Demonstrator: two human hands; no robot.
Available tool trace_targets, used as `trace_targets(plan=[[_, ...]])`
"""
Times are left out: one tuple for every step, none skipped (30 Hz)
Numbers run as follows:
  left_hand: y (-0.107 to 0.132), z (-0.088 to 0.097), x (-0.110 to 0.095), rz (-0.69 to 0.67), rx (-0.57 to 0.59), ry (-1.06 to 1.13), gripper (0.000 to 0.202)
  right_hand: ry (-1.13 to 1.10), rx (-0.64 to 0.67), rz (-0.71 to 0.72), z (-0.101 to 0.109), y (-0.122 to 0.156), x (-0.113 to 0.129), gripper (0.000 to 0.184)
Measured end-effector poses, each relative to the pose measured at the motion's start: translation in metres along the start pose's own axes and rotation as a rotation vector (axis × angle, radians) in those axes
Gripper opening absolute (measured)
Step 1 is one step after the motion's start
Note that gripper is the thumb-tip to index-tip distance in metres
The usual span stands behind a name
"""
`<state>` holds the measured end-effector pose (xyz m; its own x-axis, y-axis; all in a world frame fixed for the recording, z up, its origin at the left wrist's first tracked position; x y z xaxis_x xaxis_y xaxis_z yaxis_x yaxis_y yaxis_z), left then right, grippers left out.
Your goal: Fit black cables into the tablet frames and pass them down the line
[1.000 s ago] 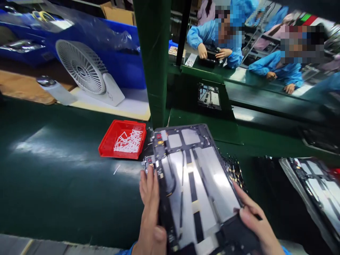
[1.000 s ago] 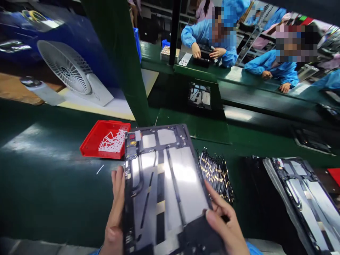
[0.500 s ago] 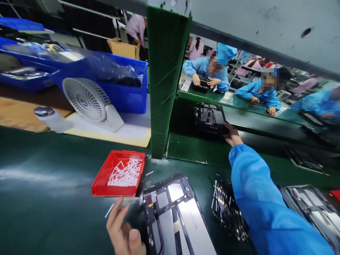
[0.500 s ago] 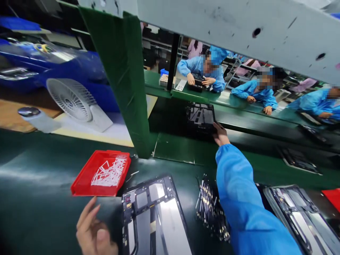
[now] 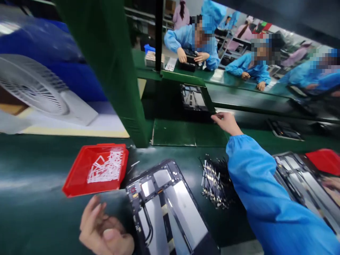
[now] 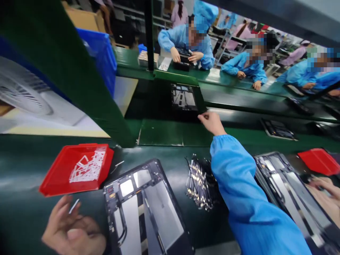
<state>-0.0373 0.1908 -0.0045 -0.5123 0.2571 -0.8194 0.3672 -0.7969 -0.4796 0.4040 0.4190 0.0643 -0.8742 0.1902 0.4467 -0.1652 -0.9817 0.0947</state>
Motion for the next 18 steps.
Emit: trace_targets(plan=[[-0.001, -0.001, -0.003, -0.013, -0.03, 0.027, 0.041, 0.067, 0.071, -0.011, -0.006, 0.026, -0.003, 0.028], [-0.001, -0.002, -0.006, -0.034, -0.059, 0.055, 0.041, 0.132, 0.144, -0.03, -0.014, 0.056, -0.006, 0.028], [-0.002, -0.002, -0.01, -0.07, -0.098, 0.08, 0.04, 0.192, 0.2, -0.057, -0.024, 0.087, -0.011, 0.029], [-0.002, -0.002, -0.013, -0.11, -0.143, 0.102, 0.039, 0.244, 0.243, -0.093, -0.035, 0.119, -0.016, 0.028], [-0.002, -0.002, -0.017, -0.14, -0.183, 0.116, 0.039, 0.287, 0.284, -0.128, -0.047, 0.149, -0.022, 0.027], [-0.002, -0.003, -0.019, -0.154, -0.21, 0.118, 0.039, 0.321, 0.327, -0.157, -0.06, 0.176, -0.028, 0.024], [-0.002, -0.004, -0.02, -0.156, -0.217, 0.116, 0.039, 0.342, 0.371, -0.178, -0.072, 0.199, -0.034, 0.022], [-0.002, -0.005, -0.021, -0.148, -0.213, 0.116, 0.039, 0.352, 0.414, -0.19, -0.084, 0.218, -0.04, 0.02], [-0.001, -0.007, -0.021, -0.133, -0.194, 0.12, 0.038, 0.351, 0.455, -0.193, -0.093, 0.232, -0.046, 0.019], [-0.001, -0.009, -0.022, -0.118, -0.164, 0.127, 0.038, 0.342, 0.491, -0.189, -0.101, 0.241, -0.05, 0.018], [0.0, -0.009, -0.022, -0.113, -0.143, 0.14, 0.039, 0.326, 0.521, -0.179, -0.105, 0.247, -0.054, 0.019], [0.002, -0.009, -0.023, -0.11, -0.128, 0.15, 0.04, 0.306, 0.545, -0.165, -0.108, 0.249, -0.056, 0.019], [0.004, -0.008, -0.024, -0.103, -0.114, 0.149, 0.04, 0.285, 0.561, -0.151, -0.109, 0.251, -0.058, 0.019], [0.006, -0.006, -0.025, -0.091, -0.097, 0.133, 0.041, 0.268, 0.569, -0.141, -0.108, 0.251, -0.059, 0.019], [0.008, -0.004, -0.026, -0.085, -0.081, 0.107, 0.041, 0.256, 0.566, -0.139, -0.107, 0.251, -0.059, 0.019], [0.011, -0.002, -0.028, -0.082, -0.062, 0.083, 0.042, 0.253, 0.556, -0.146, -0.106, 0.251, -0.059, 0.02], [0.014, 0.0, -0.03, -0.08, -0.041, 0.066, 0.042, 0.258, 0.539, -0.16, -0.105, 0.251, -0.059, 0.022], [0.017, 0.003, -0.032, -0.076, -0.022, 0.06, 0.041, 0.269, 0.521, -0.177, -0.105, 0.251, -0.059, 0.023]])
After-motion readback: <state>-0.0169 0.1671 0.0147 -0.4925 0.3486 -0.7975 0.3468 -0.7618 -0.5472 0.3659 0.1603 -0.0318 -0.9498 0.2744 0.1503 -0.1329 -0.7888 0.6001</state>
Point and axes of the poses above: each hand's wrist, its own y-axis away from the middle knuckle, its own z-axis out of the back of the hand, x = y × z, the point moved 7 cm from there along -y, towards the middle knuckle, and after that the axes turned 13 degrees about x, right-handed, at the moved point
